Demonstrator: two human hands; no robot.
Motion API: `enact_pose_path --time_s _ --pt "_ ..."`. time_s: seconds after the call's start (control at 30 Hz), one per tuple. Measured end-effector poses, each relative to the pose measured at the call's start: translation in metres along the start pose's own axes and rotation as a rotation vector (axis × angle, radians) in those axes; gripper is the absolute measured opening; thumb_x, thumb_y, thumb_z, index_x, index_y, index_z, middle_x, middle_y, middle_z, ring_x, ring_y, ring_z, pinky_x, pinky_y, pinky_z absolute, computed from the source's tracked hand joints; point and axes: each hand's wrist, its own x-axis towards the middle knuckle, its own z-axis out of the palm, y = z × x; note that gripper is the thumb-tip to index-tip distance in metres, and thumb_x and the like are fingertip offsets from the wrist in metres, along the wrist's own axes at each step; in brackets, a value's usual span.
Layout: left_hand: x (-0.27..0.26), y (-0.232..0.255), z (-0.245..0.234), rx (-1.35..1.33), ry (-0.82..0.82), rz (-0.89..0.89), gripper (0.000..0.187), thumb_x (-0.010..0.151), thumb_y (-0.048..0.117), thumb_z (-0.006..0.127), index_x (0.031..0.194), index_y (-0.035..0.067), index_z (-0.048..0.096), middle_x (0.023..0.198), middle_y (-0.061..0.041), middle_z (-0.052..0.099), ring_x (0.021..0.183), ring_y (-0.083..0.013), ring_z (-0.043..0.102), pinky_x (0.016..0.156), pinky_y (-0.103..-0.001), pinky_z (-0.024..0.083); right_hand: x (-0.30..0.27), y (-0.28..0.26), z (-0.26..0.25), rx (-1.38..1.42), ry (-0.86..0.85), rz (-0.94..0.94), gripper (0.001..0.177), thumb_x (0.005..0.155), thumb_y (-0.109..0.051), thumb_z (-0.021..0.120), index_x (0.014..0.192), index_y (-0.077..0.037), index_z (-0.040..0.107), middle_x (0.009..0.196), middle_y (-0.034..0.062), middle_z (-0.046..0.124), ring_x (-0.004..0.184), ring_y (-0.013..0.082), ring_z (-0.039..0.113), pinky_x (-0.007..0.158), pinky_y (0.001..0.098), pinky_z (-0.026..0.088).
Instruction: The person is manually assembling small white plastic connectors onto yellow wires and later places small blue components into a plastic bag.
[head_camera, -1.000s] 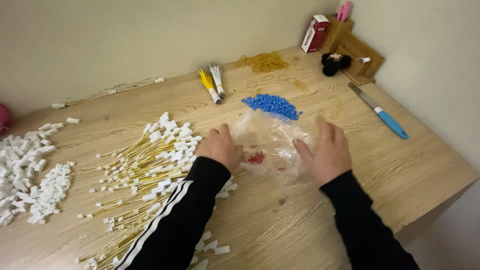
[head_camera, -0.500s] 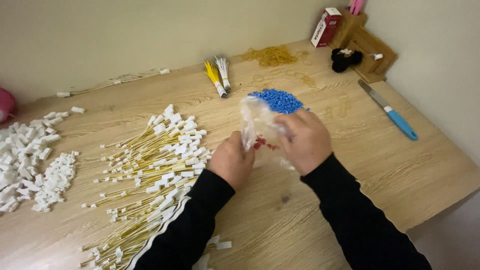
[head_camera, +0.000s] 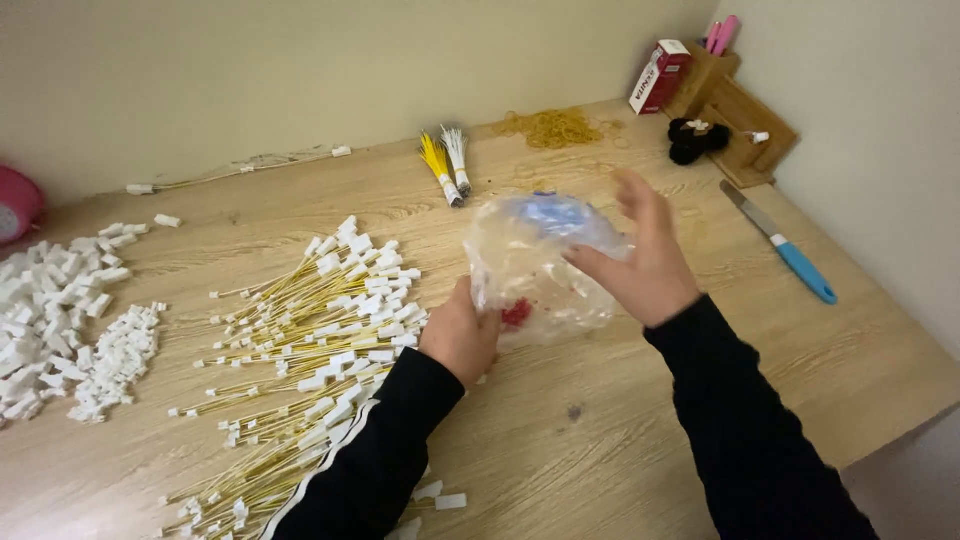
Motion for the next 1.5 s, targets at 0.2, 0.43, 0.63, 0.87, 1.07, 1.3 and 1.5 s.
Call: enact_pose_path --time_s 0.2,0.43,0.63,0.87,1.07,1.3,1.5 --pt "0.000 -0.001 0.007 0.011 -0.040 -0.016 0.036 0.093 0.034 0.048 0.124 0.017 0.043 0.102 -0.018 0.069 0.106 -0.0354 0.066 0.093 -0.046 0.054 -0.029 0.030 0.016 0.314 0.001 0.667 0.109 0.079 -0.032 0.077 0.152 -0.010 0.000 0.150 0.0363 0.009 0.138 0.0563 0.020 0.108 0.0685 0.024" --pt "-0.005 0.009 0.008 0.082 -0.012 -0.033 0.039 0.092 0.038 0.049 0.122 0.014 0.046 0.101 -0.017 0.069 0.106 -0.0346 0.066 0.092 -0.047 0.053 -0.029 0.029 0.042 -0.102 0.024 0.104 0.072 0.073 -0.003 0.064 0.141 -0.011 0.043 0.127 0.0195 0.055 0.118 0.0380 0.054 0.097 0.0437 0.048" --pt "0.008 -0.002 0.007 -0.011 0.060 -0.002 0.039 0.092 0.038 0.047 0.119 0.010 0.046 0.101 -0.023 0.068 0.105 -0.0406 0.064 0.093 -0.052 0.051 -0.001 0.035 0.037 -0.176 -0.003 -0.074 0.071 0.072 -0.002 0.067 0.140 -0.010 0.047 0.125 0.0187 0.059 0.117 0.0370 0.056 0.098 0.0449 0.046" --pt "0.015 -0.011 0.015 0.007 0.126 0.021 0.037 0.090 0.035 0.051 0.120 0.014 0.045 0.098 -0.021 0.067 0.100 -0.0407 0.066 0.088 -0.049 0.054 -0.001 0.038 0.014 -0.193 0.096 0.121 0.094 0.066 -0.013 0.085 0.143 0.005 0.033 0.128 0.0338 0.046 0.122 0.0498 0.048 0.102 0.0528 0.041" --pt "0.020 -0.012 0.013 0.005 0.089 0.019 0.045 0.089 0.029 0.052 0.131 0.019 0.038 0.101 -0.019 0.067 0.103 -0.0410 0.065 0.092 -0.050 0.052 -0.021 -0.006 0.026 -0.229 0.209 -0.451 0.028 0.087 -0.015 0.072 0.113 -0.006 0.067 0.108 0.0126 0.063 0.103 0.0338 0.061 0.092 0.0416 0.047" --pt "0.033 -0.026 0.032 0.090 0.101 -0.004 0.039 0.091 0.033 0.049 0.127 0.023 0.039 0.093 -0.015 0.069 0.097 -0.0351 0.069 0.087 -0.045 0.056 -0.014 0.088 0.111 -0.399 -0.294 -0.240 0.013 0.086 -0.015 0.061 0.092 -0.023 0.070 0.095 -0.0045 0.066 0.095 0.0188 0.065 0.083 0.0277 0.053" --pt "0.048 -0.025 0.021 0.114 0.105 0.012 0.047 0.093 0.045 0.046 0.132 0.020 0.037 0.096 -0.016 0.069 0.098 -0.0365 0.069 0.087 -0.045 0.056 -0.001 0.084 0.111 -0.419 -0.477 -0.025 0.009 0.086 -0.023 0.068 0.091 -0.015 0.068 0.095 0.0022 0.062 0.096 0.0236 0.063 0.083 0.0304 0.052"
